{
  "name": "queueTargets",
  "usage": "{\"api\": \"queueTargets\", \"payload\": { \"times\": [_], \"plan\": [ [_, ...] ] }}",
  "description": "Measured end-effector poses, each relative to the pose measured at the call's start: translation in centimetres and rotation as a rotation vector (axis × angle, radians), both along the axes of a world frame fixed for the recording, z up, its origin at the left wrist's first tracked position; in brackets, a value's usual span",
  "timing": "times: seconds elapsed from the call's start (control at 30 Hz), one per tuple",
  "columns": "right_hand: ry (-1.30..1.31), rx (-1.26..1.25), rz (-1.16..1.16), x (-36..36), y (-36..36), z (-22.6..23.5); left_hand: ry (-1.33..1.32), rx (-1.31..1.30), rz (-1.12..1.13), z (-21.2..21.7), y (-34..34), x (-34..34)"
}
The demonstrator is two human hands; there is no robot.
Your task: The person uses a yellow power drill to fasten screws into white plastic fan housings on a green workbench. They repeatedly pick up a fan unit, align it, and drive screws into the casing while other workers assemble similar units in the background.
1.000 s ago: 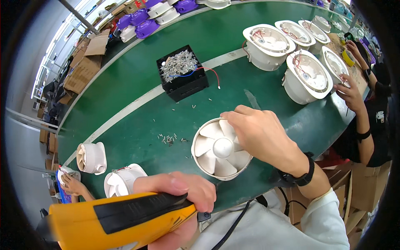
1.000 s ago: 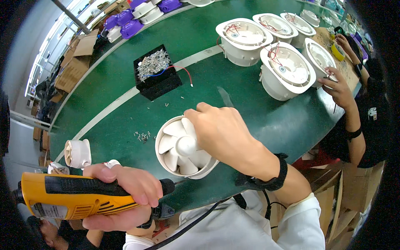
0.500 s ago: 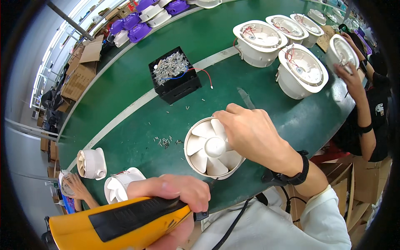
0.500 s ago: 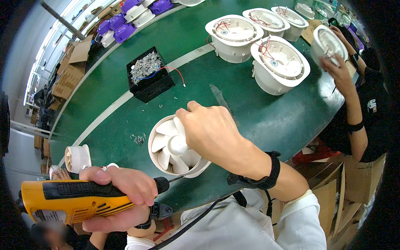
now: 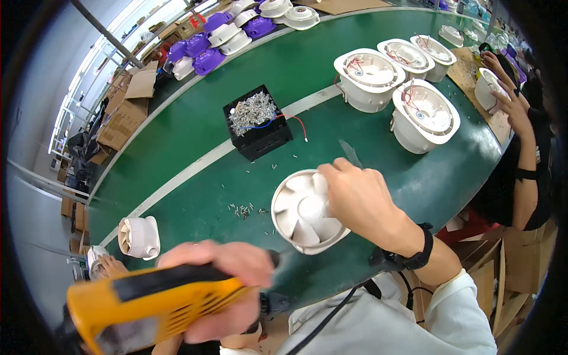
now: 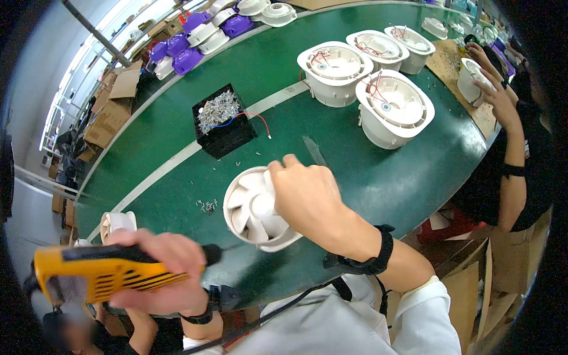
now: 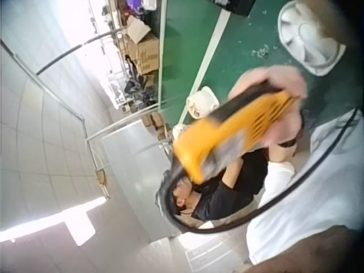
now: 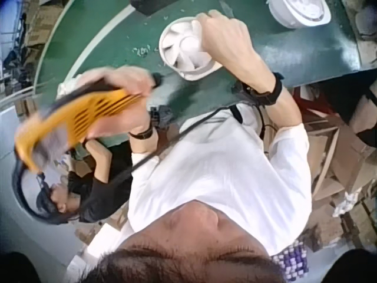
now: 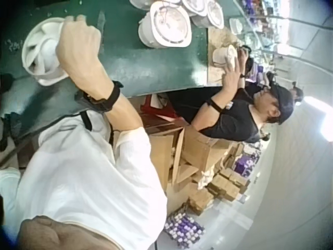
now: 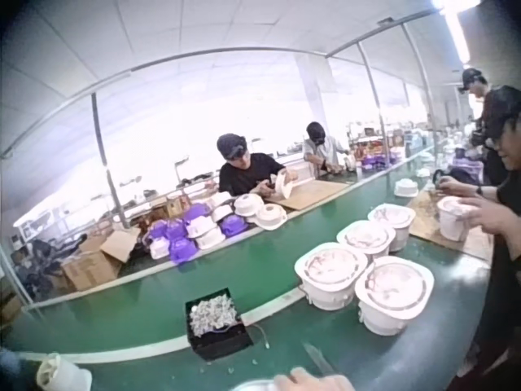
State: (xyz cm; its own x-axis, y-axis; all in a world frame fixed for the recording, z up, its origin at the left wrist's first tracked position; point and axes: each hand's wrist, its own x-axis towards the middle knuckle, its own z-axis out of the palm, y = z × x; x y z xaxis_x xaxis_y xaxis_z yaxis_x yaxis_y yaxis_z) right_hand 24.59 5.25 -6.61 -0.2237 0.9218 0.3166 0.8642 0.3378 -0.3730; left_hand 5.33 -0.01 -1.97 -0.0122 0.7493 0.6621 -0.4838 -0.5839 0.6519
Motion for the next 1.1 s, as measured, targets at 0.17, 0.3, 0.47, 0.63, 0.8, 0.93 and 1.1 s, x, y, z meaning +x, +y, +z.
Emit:
{"api": "queueTargets", "payload": {
  "times": [0.17, 0.3, 0.47, 0.63, 0.8, 0.93, 1.1],
  "plan": [
    [-0.003, -0.114, -0.11, 1.6, -0.3, 1.1, 0.135, -0.036, 0.265, 0.0, 1.8, -2.0],
    [0.051, 0.098, 0.086, 2.5, 1.5, 2.4, 0.12, -0.155, 0.282, -0.4, 2.0, -1.9],
    [0.301, -0.299, 0.296, 2.9, 4.8, -0.6, 0.011, -0.16, 0.206, -0.7, 1.6, 0.5],
    [0.279, -0.331, 0.121, 1.4, 1.6, -0.1, -0.076, -0.136, -0.042, -0.9, 0.5, 0.7],
    [0.326, -0.277, 0.121, 1.1, 1.1, -1.3, -0.084, -0.064, -0.155, -2.2, -0.1, 1.4],
    [0.382, -0.221, 0.158, 1.2, 1.0, -1.3, 0.01, -0.024, -0.019, -1.1, -0.7, 3.1],
    [0.44, -0.264, 0.131, 1.6, 1.0, -1.4, 0.043, 0.056, -0.103, -1.5, -0.2, 4.1]
  ]
}}
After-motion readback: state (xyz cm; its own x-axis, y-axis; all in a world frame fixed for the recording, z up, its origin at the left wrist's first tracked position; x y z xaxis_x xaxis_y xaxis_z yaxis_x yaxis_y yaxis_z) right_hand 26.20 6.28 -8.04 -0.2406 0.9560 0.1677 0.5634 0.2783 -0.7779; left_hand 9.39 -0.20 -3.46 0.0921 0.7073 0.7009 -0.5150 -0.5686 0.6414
